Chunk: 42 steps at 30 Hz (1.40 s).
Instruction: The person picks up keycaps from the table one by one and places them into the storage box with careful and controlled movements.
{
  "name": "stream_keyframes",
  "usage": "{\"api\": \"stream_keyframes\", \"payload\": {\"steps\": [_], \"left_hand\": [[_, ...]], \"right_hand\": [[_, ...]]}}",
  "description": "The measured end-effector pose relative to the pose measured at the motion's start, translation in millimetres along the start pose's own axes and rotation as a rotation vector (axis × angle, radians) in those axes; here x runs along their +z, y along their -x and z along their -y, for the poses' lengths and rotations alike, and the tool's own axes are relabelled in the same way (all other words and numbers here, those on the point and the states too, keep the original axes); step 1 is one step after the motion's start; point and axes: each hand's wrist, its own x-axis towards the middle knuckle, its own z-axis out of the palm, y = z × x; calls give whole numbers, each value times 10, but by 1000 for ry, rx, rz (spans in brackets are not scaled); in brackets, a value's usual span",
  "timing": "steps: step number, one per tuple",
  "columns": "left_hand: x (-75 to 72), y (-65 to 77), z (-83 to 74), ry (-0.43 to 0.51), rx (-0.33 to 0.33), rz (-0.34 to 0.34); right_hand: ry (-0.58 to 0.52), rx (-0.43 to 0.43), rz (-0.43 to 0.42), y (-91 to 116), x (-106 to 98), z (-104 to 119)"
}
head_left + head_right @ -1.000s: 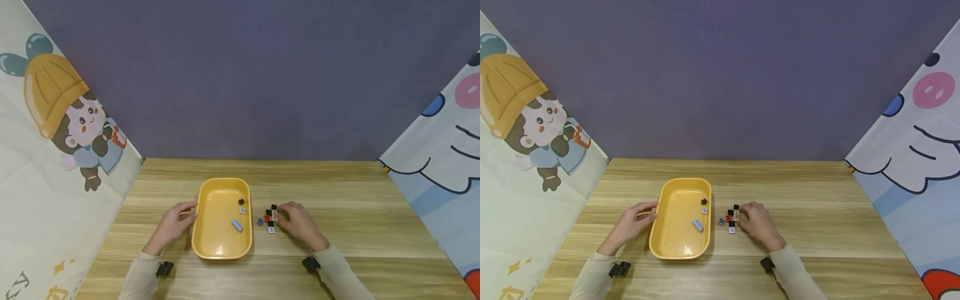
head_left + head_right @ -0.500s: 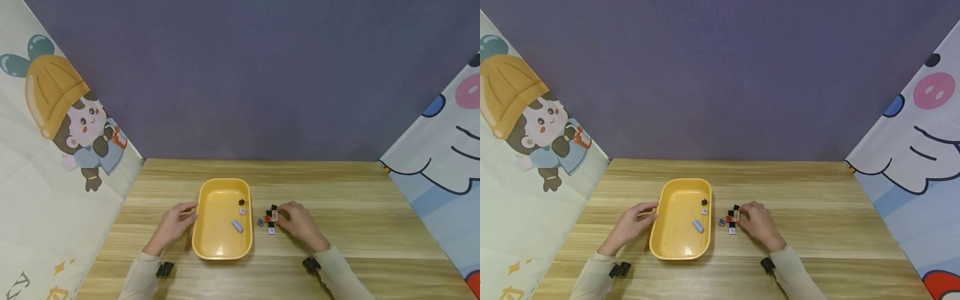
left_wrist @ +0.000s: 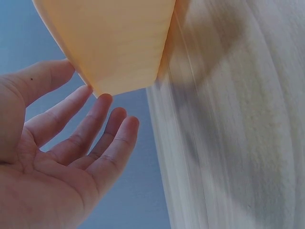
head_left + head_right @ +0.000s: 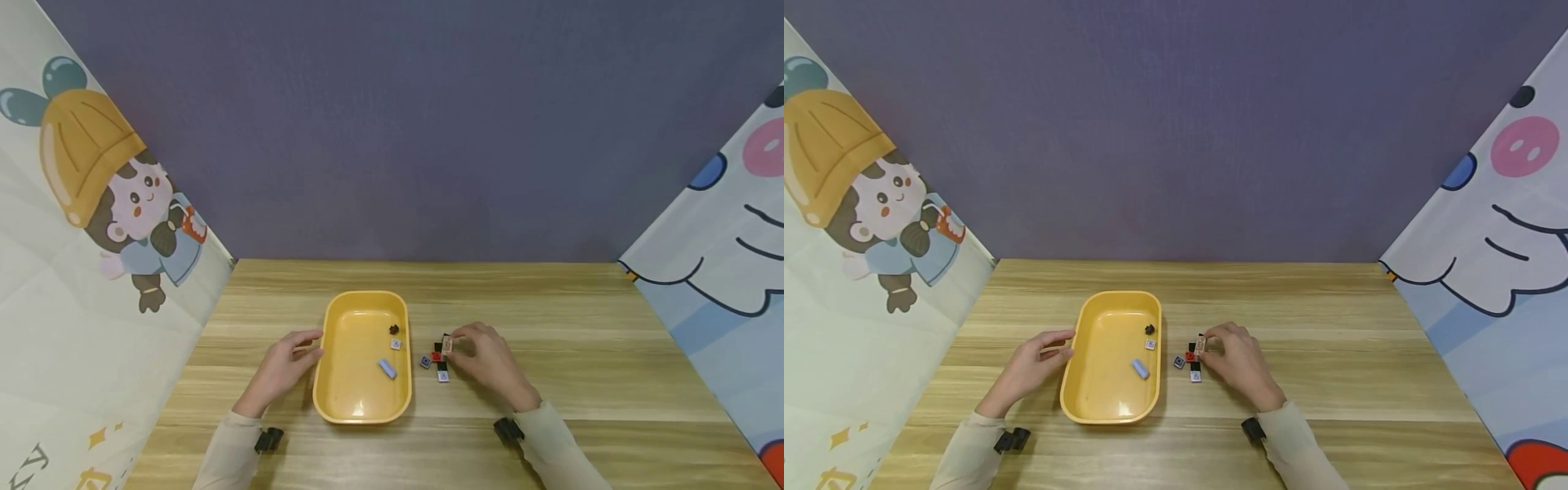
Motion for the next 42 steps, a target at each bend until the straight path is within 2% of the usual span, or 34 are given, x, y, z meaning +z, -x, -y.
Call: {"api": "stream_keyframes", "payload": {"steps": [11, 21, 34, 42], "left_hand": [[-2, 6, -4, 0, 12, -1], [2, 2, 9, -2, 7, -13], [10, -3, 14, -13, 16, -15], [11, -1, 25, -6, 21, -20]], "right_hand": [[-38, -72, -53, -66, -128, 251], [-65, -109, -17, -200, -113, 544], [-55, -241, 4, -388, 125, 902], [-33, -294, 71, -449, 310, 1057]]}}
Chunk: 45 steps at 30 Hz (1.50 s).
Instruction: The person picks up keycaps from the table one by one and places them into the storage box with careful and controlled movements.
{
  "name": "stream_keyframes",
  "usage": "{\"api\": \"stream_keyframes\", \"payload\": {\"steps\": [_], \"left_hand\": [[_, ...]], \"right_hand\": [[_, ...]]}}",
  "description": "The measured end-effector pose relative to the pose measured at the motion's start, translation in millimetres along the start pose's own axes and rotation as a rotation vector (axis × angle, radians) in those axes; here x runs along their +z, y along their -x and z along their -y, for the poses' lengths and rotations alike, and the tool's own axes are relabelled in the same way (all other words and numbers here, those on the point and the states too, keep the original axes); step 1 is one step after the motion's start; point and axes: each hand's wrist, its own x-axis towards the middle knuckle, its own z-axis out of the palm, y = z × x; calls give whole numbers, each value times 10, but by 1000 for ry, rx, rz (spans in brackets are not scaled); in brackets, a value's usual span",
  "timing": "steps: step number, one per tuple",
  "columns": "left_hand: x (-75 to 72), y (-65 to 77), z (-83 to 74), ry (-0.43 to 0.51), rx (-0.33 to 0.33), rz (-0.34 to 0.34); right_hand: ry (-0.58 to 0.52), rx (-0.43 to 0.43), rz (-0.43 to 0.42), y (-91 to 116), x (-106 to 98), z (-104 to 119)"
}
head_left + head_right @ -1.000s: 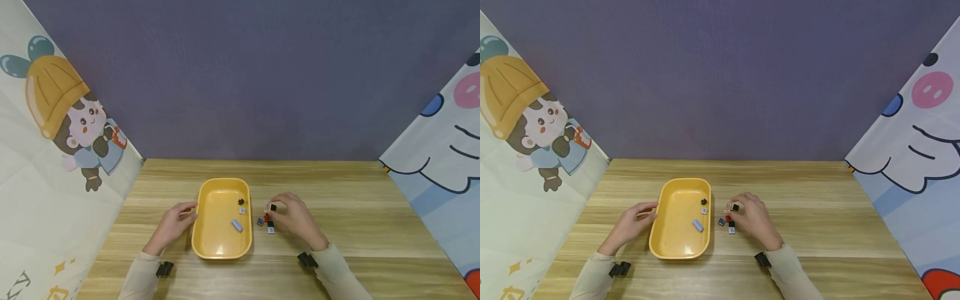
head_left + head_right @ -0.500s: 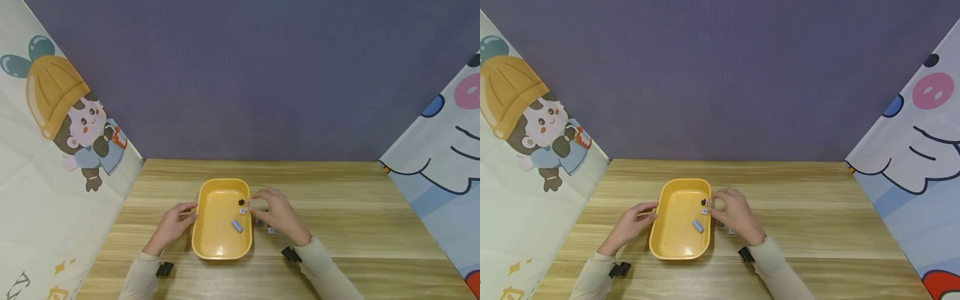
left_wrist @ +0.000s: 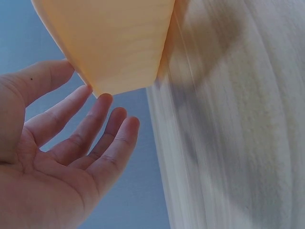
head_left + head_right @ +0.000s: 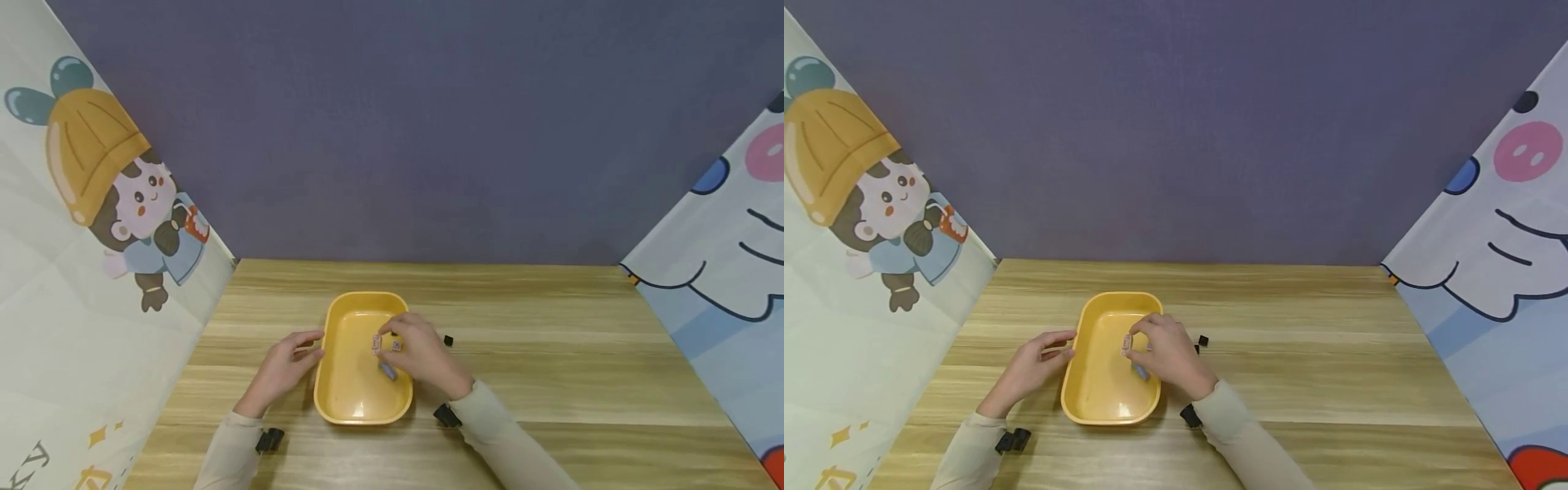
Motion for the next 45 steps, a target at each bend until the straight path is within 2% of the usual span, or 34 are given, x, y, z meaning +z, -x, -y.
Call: {"api": "stream_keyframes", "payload": {"steps": [11, 18, 29, 38, 45], "left_hand": [[-3, 6, 16, 10, -8, 12], [-3, -3, 17, 20, 1, 7], [-14, -13, 32, 13, 6, 5], [-13, -13, 26, 15, 12, 5], [-8, 0, 44, 15, 18, 9]], "right_hand": [[95, -7, 83, -72, 178, 53], [118, -9, 82, -73, 212, 62], [68, -34, -24, 55, 27, -58], [38, 56, -96, 251, -185, -263], [78, 128, -119, 418, -284, -532]]}}
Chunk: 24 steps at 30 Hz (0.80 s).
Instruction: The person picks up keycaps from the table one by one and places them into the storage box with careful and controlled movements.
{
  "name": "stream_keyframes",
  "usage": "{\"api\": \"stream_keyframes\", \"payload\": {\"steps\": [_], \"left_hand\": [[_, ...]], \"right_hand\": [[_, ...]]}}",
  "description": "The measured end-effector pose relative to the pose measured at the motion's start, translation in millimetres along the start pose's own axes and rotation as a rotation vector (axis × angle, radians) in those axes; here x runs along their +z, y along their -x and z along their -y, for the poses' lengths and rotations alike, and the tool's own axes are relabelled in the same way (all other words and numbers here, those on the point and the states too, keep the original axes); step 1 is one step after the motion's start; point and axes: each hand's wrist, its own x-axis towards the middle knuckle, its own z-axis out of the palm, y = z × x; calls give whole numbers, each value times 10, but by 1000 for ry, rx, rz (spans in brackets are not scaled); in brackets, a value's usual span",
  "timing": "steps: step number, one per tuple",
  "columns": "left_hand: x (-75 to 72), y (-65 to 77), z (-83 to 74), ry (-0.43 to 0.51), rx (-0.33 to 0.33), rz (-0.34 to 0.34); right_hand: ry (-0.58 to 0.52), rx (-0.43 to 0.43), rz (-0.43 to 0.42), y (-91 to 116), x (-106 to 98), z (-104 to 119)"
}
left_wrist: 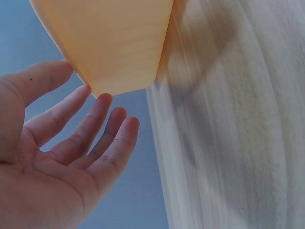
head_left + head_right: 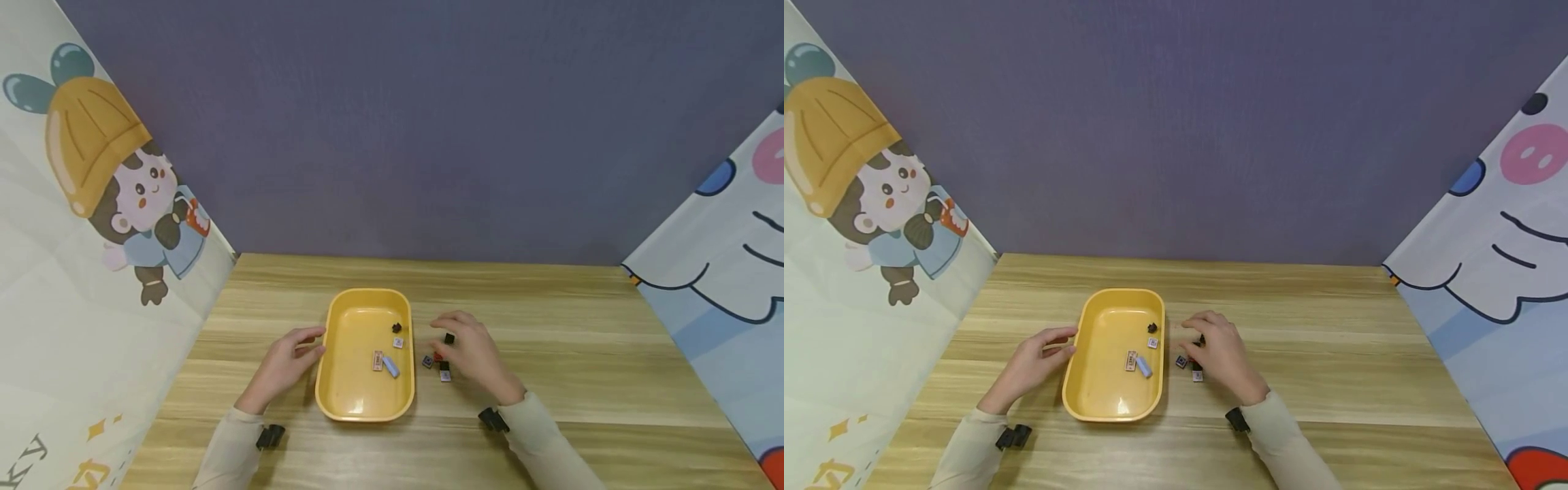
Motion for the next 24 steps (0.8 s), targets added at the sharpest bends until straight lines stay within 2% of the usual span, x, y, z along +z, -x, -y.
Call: {"api": "stream_keyframes", "payload": {"steps": [7, 16, 24], "left_hand": [[2, -8, -8, 21, -4, 0], [13, 3, -9, 21, -14, 0], [8, -7, -16, 26, -3, -1]], "right_hand": [[-23, 32, -38, 85, -35, -256], [-24, 142, 39, 147, 15, -438], [12, 200, 90, 131, 89, -507]]}}
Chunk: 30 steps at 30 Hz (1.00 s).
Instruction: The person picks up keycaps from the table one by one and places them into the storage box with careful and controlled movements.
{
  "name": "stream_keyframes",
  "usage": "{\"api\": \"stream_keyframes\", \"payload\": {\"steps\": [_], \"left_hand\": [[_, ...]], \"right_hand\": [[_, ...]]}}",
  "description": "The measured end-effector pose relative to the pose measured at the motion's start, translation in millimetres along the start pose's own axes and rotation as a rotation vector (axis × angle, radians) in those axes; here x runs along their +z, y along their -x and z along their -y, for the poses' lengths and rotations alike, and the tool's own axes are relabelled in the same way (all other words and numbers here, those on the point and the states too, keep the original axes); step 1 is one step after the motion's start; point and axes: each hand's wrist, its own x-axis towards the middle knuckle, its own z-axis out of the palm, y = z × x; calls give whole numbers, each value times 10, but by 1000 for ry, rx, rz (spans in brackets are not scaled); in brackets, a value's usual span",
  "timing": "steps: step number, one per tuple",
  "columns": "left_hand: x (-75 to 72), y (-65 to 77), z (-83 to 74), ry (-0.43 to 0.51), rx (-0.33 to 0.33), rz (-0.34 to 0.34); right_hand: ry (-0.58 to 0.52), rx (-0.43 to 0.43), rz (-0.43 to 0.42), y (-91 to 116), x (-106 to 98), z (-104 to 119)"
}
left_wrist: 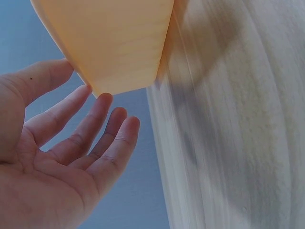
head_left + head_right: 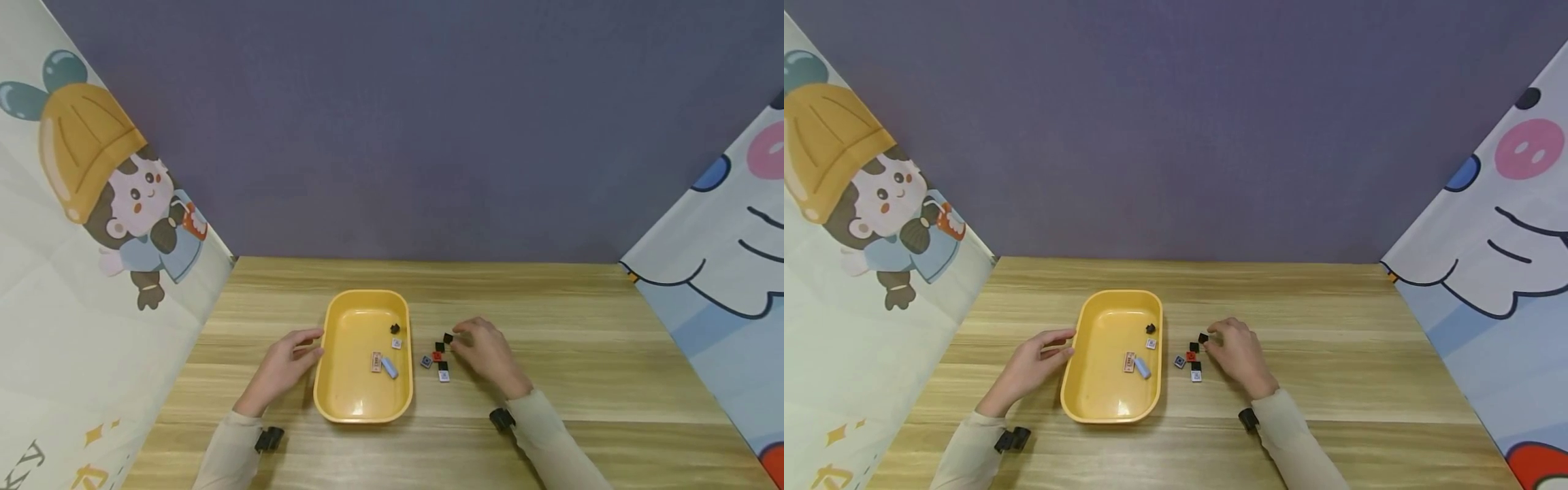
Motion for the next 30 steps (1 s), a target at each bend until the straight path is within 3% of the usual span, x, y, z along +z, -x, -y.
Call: {"api": "stream_keyframes", "payload": {"steps": [13, 30], "left_hand": [[-5, -2, -7, 17, 0, 0], [-1, -4, 1, 18, -5, -10]], "right_hand": [[57, 74, 62, -51, 44, 46], [71, 70, 34, -46, 32, 109]]}}
